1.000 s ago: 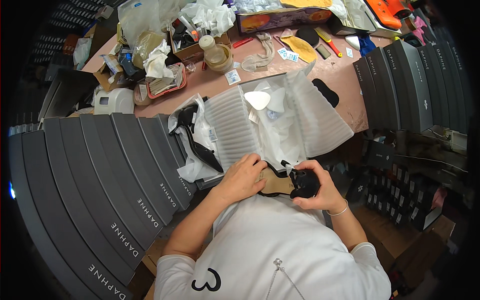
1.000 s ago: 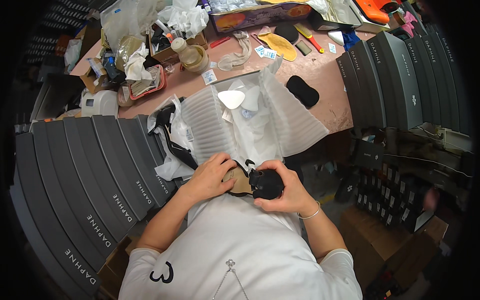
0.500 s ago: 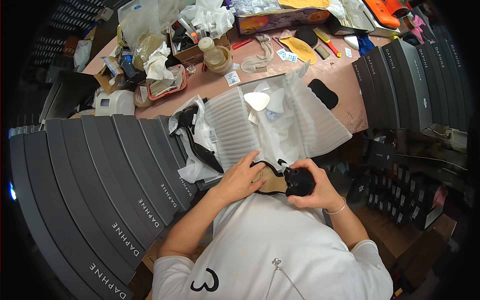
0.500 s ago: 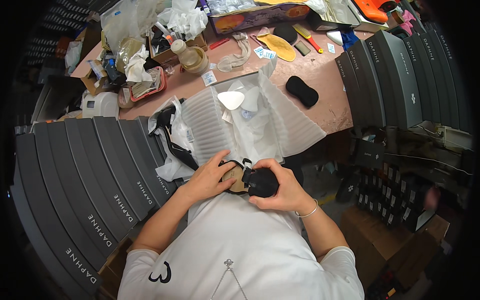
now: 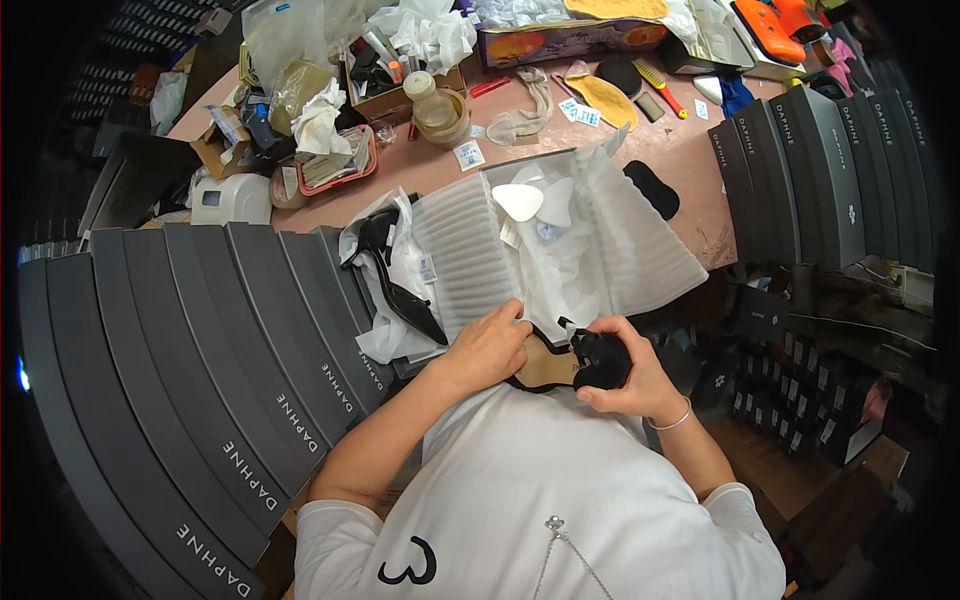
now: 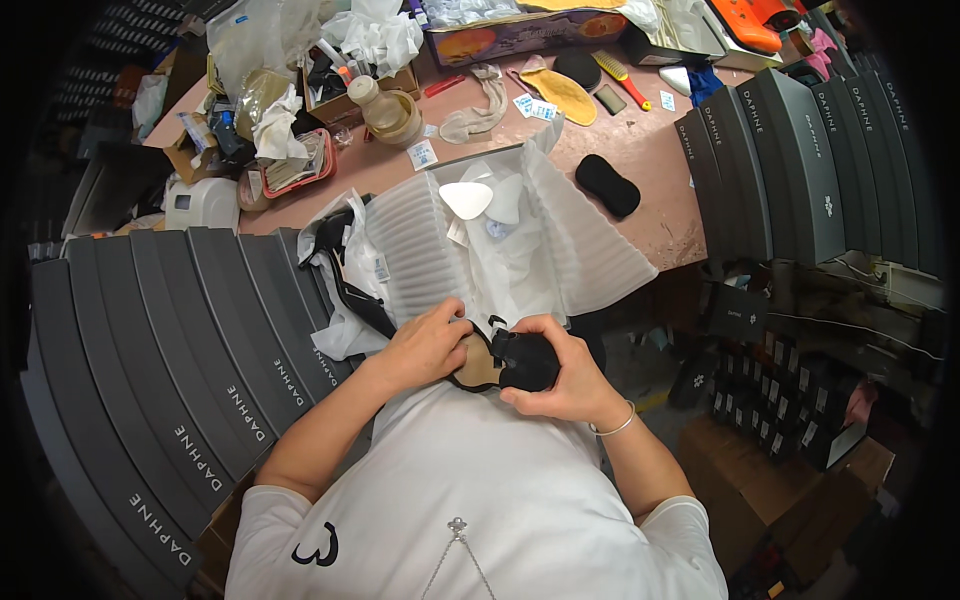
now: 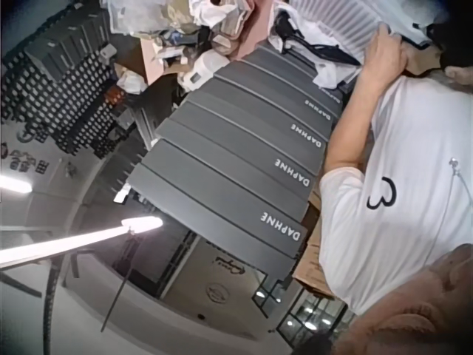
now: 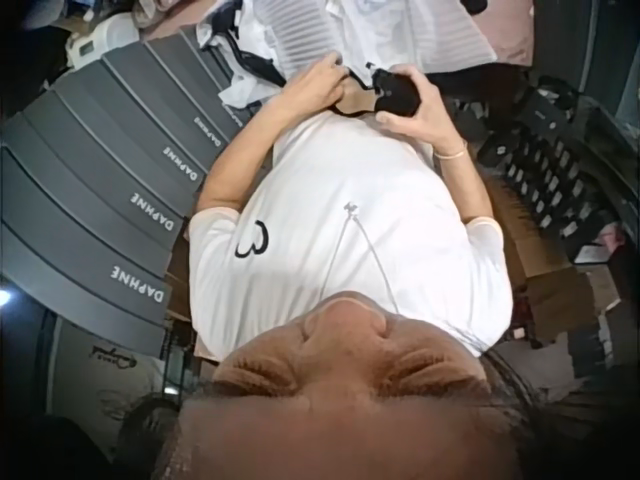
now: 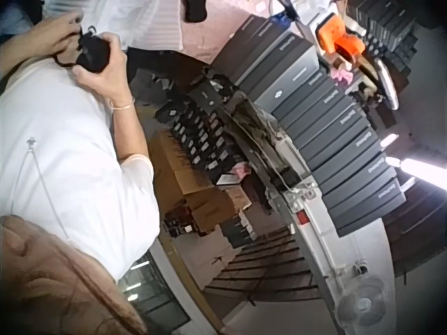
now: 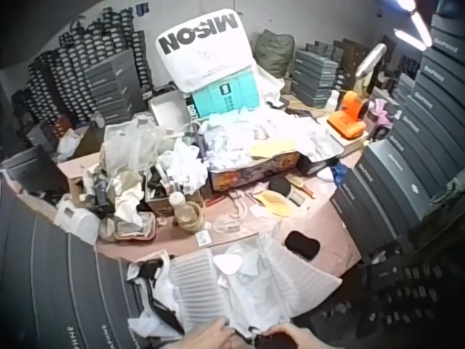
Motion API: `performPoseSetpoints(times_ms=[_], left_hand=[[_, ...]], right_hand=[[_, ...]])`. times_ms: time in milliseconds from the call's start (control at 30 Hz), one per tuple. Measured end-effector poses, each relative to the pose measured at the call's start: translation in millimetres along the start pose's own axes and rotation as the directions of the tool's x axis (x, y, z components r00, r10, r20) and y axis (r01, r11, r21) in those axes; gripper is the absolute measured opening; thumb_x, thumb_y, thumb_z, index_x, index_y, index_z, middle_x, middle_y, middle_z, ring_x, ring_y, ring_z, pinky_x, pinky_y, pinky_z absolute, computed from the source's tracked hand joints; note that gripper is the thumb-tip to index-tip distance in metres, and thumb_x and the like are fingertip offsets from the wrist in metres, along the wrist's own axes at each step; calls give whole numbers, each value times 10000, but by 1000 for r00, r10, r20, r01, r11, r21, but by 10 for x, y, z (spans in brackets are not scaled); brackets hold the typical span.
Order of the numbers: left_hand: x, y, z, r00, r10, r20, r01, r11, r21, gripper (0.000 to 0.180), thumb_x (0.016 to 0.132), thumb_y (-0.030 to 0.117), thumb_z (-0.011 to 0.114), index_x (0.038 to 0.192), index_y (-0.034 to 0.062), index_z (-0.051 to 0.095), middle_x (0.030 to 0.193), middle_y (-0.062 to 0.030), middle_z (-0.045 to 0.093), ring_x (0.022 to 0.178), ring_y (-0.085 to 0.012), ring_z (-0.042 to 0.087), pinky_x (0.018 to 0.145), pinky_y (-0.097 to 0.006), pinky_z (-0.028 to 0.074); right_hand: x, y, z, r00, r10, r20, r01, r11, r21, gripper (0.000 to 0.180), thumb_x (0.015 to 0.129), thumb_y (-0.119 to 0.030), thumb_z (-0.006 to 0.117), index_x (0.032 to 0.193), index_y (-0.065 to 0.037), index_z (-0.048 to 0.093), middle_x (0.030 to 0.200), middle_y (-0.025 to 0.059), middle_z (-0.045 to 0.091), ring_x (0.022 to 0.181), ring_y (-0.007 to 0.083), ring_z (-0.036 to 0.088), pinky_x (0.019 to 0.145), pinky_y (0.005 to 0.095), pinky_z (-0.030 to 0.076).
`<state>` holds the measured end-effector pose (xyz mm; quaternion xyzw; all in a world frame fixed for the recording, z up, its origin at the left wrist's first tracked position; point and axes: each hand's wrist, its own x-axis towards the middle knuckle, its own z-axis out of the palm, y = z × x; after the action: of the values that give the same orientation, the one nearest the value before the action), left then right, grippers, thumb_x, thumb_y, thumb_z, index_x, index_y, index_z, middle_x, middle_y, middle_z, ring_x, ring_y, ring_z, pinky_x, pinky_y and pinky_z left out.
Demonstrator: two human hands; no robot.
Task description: Inspect high-heeled shoes and pack them into boxes with wrapping paper and dust bags.
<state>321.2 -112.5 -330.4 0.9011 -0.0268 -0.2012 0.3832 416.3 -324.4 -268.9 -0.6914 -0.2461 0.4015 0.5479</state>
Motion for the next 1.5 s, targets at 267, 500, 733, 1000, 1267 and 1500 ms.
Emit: performPoseSetpoints(times_ms=[267, 500, 733, 1000, 1267, 1500], left_hand=[[1, -62, 86, 998, 41, -39, -39, 998, 44, 225, 768, 91, 598, 969, -9, 605, 1037, -149, 518, 927, -323, 577, 803, -403, 488], [-137, -55, 203, 985, -62, -159, 69, 997, 38, 232, 762, 100, 597, 955, -27, 576, 1228, -241, 434, 976, -360, 588, 814, -423, 508], [-23, -23, 28, 991, -130, 13, 127, 985, 113, 257, 752, 159, 657, 954, 2, 633, 1228, -222, 439, 928, -390, 599, 805, -442, 501], [49, -41, 52, 993, -112, 29, 109, 990, 93, 184, 732, 148, 646, 804, -16, 604, 1073, -208, 483, 846, -379, 601, 747, -452, 499], [66, -138, 210, 996, -92, 12, 90, 988, 122, 142, 763, 125, 597, 809, -6, 627, 913, -179, 531, 820, -362, 591, 723, -447, 489], [190, -276, 185, 989, -20, 148, -1, 990, 141, 152, 791, 94, 543, 867, 24, 654, 909, -159, 559, 846, -329, 591, 738, -434, 483]], right_hand=[[41, -99, 2, 1000, -11, 13, 12, 997, -70, 592, 608, -185, 807, 1088, -38, 493, 939, 78, 623, 839, 159, 625, 778, 267, 489], [68, -98, 45, 999, -31, 37, 35, 994, -104, 589, 615, -194, 806, 1087, -28, 497, 940, 101, 627, 855, 186, 640, 788, 279, 494], [99, -75, 95, 998, -46, 53, 51, 993, -106, 583, 626, -197, 802, 1089, -29, 489, 916, 95, 621, 810, 174, 630, 759, 277, 495], [142, -46, 70, 998, 51, 49, -49, 998, -32, 582, 641, -176, 793, 1108, -34, 474, 906, 60, 607, 803, 128, 589, 743, 257, 480], [142, 74, 65, 998, 56, 10, -57, 998, 30, 567, 664, -194, 782, 1110, -28, 473, 889, 60, 593, 804, 121, 568, 727, 258, 474], [138, 11, 77, 989, 137, 55, -140, 988, 66, 578, 666, -128, 776, 1136, -29, 453, 983, 34, 562, 875, 95, 516, 800, 242, 445]])
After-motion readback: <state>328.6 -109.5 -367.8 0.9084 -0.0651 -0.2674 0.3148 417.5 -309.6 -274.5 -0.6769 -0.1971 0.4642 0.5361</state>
